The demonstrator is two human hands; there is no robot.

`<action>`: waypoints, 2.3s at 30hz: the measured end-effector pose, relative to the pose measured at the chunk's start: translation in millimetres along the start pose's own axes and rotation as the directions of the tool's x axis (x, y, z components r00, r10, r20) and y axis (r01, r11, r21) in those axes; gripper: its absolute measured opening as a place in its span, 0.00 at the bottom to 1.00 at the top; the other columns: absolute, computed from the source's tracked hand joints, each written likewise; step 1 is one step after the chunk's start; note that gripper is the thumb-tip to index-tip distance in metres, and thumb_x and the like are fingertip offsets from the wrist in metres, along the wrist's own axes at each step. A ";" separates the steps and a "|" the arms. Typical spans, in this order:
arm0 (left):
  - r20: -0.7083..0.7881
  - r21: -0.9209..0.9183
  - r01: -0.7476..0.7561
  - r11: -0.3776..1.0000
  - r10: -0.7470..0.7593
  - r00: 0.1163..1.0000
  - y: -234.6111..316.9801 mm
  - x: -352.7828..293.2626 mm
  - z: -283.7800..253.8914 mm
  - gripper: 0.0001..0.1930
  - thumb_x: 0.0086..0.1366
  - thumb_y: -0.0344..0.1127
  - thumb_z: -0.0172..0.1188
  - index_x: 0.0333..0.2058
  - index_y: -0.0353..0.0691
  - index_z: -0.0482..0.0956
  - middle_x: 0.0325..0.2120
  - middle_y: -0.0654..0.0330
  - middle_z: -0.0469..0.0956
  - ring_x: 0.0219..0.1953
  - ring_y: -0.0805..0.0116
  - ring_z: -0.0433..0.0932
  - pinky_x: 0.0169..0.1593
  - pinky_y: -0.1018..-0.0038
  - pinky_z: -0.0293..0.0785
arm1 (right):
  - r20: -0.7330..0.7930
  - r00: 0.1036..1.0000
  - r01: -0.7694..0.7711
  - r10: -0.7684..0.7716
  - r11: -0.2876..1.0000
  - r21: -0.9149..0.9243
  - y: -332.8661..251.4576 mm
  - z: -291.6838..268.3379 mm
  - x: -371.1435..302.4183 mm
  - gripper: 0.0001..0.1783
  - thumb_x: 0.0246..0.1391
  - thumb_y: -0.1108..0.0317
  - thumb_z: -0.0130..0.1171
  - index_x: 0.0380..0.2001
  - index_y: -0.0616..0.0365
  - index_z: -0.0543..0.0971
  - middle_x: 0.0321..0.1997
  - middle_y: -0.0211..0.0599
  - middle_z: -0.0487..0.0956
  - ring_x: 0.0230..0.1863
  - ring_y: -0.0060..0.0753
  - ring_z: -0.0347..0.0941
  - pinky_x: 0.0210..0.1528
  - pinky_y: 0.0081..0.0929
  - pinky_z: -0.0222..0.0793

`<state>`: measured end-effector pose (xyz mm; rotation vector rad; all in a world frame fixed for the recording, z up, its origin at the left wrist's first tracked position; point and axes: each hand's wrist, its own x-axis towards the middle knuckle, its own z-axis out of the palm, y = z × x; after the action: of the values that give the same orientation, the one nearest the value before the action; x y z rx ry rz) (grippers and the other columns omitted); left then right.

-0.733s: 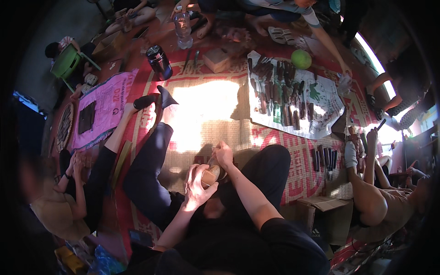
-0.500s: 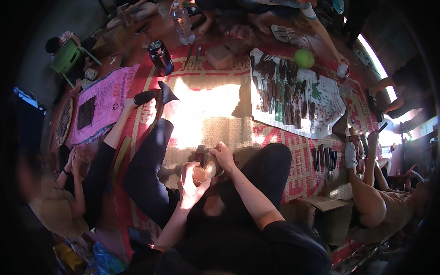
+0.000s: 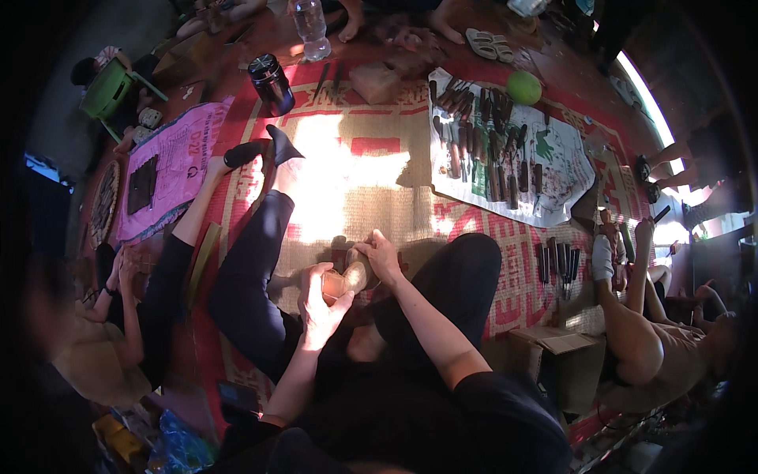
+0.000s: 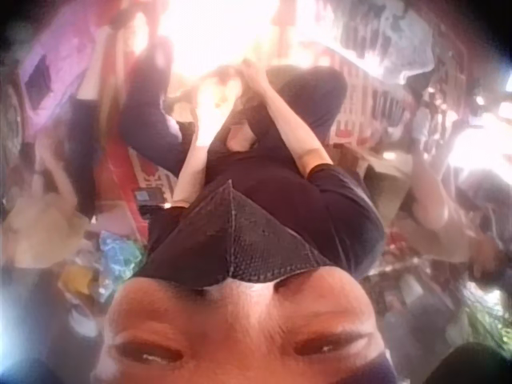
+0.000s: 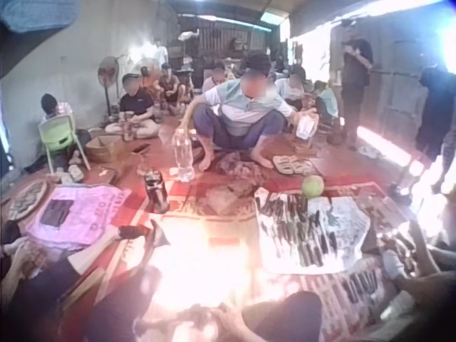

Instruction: The person sits on a mat and carves a small piece of wood using a knife. They hold the wood in their left hand and use the knife in their right hand to shape the object. The person rotates the wood frequently to access different sides while carving.

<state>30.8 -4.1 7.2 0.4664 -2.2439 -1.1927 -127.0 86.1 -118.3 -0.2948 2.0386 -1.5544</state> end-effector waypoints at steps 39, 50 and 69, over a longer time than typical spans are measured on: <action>0.033 0.038 -0.044 0.998 0.042 0.999 -3.6 -6.0 2.1 0.30 0.45 0.34 0.72 0.49 0.42 0.73 0.44 0.49 0.73 0.45 0.47 0.76 0.45 0.58 0.77 | -0.030 0.996 0.079 -0.081 0.994 -0.071 -8.2 7.2 -2.8 0.09 0.54 0.67 0.63 0.32 0.62 0.78 0.32 0.46 0.82 0.37 0.41 0.79 0.43 0.37 0.72; 0.102 0.130 -0.066 0.989 0.053 0.993 0.6 -10.2 9.5 0.32 0.44 0.36 0.73 0.51 0.44 0.72 0.47 0.49 0.71 0.47 0.46 0.75 0.47 0.57 0.77 | -0.081 0.996 -0.040 0.036 0.998 -0.056 -10.4 -1.7 13.5 0.08 0.54 0.70 0.65 0.27 0.63 0.76 0.26 0.33 0.78 0.29 0.22 0.71 0.34 0.25 0.70; 0.063 0.047 -0.085 0.995 0.082 0.995 -6.6 -5.4 2.6 0.30 0.45 0.34 0.72 0.50 0.42 0.73 0.44 0.49 0.72 0.44 0.48 0.77 0.45 0.59 0.78 | -0.067 0.998 -0.011 0.006 0.996 -0.083 -2.1 8.2 8.6 0.07 0.55 0.72 0.62 0.28 0.63 0.75 0.31 0.36 0.81 0.33 0.25 0.74 0.39 0.25 0.72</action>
<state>33.8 -3.1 -1.2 0.3558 -2.3256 -1.1253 -130.0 74.6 -120.3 -0.2690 2.1573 -1.4943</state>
